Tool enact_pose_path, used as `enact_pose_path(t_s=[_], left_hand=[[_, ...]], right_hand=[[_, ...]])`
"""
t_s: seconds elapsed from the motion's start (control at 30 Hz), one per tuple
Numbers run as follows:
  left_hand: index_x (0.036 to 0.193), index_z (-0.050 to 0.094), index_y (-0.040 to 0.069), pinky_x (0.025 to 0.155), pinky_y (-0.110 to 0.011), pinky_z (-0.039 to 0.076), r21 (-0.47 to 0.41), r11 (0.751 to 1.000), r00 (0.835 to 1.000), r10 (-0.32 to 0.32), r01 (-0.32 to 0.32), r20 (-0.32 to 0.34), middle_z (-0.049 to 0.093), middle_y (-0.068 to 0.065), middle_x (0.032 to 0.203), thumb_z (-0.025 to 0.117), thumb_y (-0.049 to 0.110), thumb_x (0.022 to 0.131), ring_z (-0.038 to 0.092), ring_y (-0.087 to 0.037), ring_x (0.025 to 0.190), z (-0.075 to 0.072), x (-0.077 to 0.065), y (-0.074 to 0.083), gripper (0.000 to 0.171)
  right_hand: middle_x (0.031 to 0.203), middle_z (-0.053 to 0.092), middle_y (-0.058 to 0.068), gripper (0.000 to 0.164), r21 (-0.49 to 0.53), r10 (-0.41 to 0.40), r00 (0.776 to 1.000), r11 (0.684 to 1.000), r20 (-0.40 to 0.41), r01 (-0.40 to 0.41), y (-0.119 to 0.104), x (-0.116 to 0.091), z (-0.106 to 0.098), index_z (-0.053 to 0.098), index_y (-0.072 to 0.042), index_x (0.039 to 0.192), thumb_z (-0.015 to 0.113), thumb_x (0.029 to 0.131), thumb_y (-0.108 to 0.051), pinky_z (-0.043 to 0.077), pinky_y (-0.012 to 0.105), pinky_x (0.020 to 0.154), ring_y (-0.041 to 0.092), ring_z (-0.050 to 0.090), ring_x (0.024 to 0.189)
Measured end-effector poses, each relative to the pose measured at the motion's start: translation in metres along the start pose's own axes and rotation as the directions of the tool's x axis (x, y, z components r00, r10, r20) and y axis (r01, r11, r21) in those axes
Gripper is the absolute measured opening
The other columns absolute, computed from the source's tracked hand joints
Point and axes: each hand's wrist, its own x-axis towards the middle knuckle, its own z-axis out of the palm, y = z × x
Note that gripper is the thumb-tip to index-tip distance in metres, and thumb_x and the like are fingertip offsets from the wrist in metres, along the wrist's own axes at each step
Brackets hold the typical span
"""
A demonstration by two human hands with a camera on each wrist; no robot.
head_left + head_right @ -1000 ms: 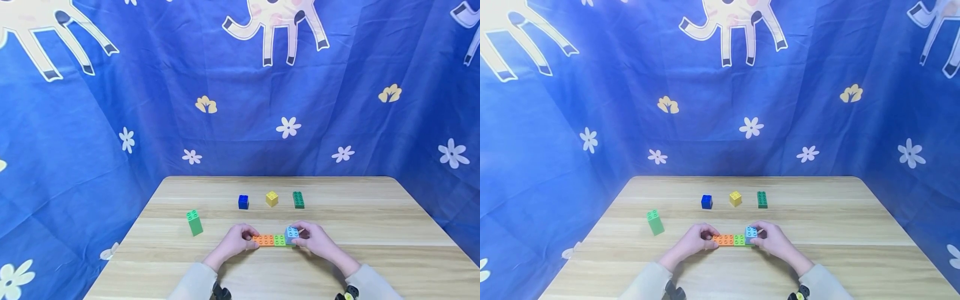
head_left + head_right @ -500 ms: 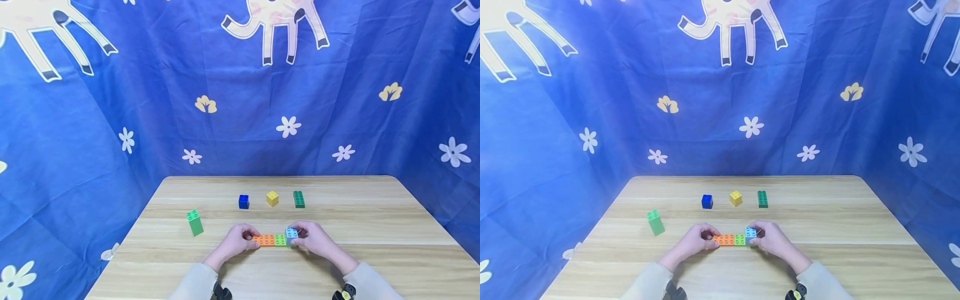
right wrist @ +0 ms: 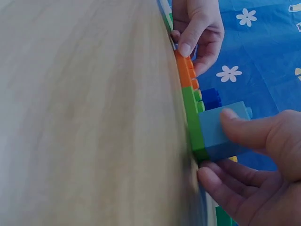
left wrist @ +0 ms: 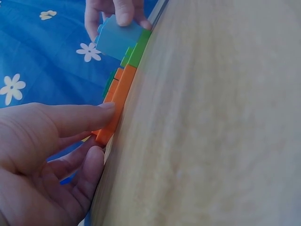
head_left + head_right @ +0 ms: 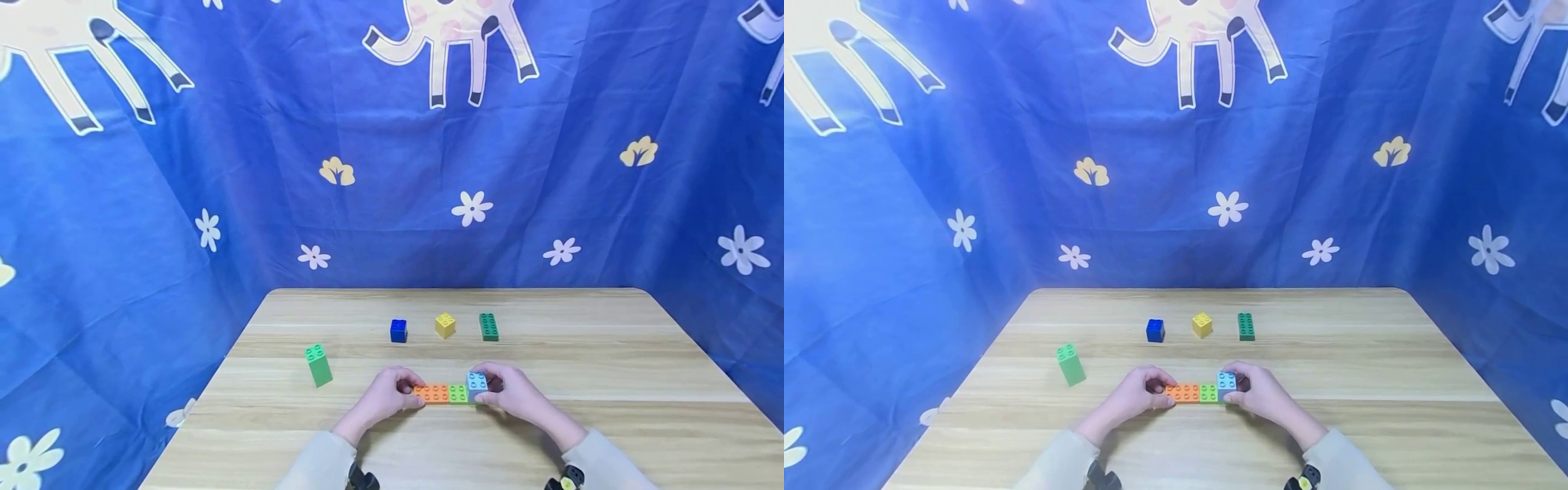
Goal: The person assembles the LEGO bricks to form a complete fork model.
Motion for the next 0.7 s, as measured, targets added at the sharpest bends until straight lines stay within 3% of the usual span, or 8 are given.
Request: enact_pose_path(t_s=[0.2, 0.7], left_hand=[[0.095, 0.069, 0.008, 0.065, -0.024, 0.042, -0.017, 1.0, 1.0, -0.012, 0.012, -0.006, 0.057, -0.002, 0.084, 0.078, 0.008, 0.07, 0.05, -0.015, 0.076, 0.001, 0.0, 0.0, 0.027], [0.095, 0.067, 0.005, 0.063, -0.024, 0.041, -0.014, 1.0, 1.0, 0.023, -0.023, 0.007, 0.057, -0.006, 0.082, 0.079, 0.008, 0.07, 0.05, -0.018, 0.076, 0.0, -0.001, 0.005, 0.027]], right_hand=[[0.09, 0.061, 0.004, 0.053, 0.125, 0.029, 0.999, 0.992, 0.044, -0.034, 0.001, -0.003, -0.004, 0.056, 0.002, 0.12, 0.076, 0.075, -0.017, 0.05, 0.025, 0.071, 0.015, 0.058, 0.078], [0.111, 0.061, 0.014, 0.052, 0.096, 0.027, 0.999, 0.995, 0.035, -0.03, 0.001, 0.0, -0.015, 0.056, 0.001, 0.121, 0.073, 0.08, -0.025, 0.05, 0.026, 0.074, 0.02, 0.059, 0.087]])
